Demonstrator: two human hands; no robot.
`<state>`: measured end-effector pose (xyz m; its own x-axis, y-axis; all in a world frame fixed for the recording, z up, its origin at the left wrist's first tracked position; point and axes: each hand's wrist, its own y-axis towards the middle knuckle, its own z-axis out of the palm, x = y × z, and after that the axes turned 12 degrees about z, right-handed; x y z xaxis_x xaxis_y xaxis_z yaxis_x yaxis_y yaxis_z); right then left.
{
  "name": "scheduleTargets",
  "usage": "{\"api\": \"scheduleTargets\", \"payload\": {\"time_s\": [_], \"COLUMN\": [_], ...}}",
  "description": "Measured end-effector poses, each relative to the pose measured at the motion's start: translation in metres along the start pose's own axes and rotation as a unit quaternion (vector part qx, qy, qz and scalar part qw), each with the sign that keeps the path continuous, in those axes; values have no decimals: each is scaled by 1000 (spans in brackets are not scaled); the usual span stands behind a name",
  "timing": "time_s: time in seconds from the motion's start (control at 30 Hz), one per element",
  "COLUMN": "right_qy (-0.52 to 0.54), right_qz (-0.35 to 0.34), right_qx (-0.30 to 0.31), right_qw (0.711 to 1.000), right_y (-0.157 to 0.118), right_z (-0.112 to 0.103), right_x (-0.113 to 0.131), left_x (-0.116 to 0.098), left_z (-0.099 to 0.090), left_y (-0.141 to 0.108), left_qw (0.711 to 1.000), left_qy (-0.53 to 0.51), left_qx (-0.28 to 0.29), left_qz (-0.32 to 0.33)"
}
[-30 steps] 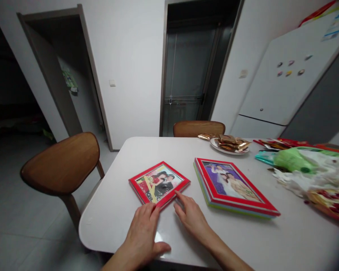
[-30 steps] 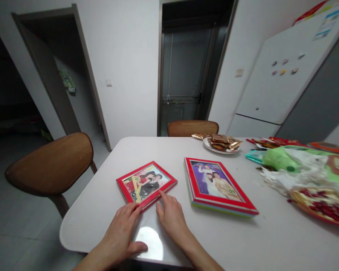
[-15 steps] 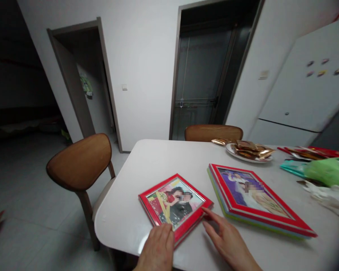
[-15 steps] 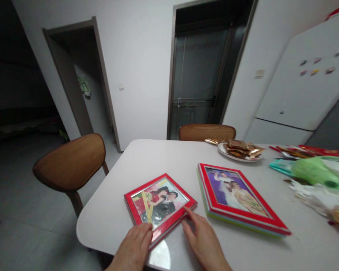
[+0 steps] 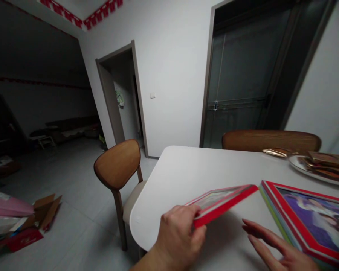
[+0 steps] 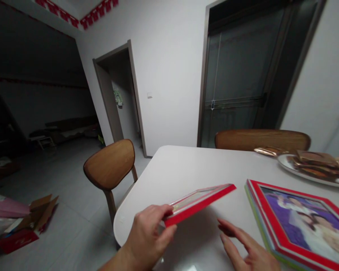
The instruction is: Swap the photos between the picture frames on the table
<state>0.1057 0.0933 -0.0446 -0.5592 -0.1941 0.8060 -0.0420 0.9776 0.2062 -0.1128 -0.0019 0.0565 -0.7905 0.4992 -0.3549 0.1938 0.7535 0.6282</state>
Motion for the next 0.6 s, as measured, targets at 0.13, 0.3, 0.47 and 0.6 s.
{"api": "scheduleTargets", "payload": {"time_s": [0.13,0.3,0.47,0.6], "right_qy": [-7,-31,-80,-108], "right_qz": [-28,-84,-88,-88], "right_qx": [45,66,89,97], "right_qw": [999,994,989,986], "right_y": [2,5,4,1], "right_z": [19,36,40,36], "right_x": [37,60,66,56], "left_x": [11,25,45,56], "left_z": [-20,-28,-9,16], "left_y": [15,25,16,-10], "left_qw": [991,982,963,932], "left_qy": [-52,-77,-154,-241], "left_qx": [-70,-99,-88,-74], "left_qz": [-105,-143,-201,-261]}}
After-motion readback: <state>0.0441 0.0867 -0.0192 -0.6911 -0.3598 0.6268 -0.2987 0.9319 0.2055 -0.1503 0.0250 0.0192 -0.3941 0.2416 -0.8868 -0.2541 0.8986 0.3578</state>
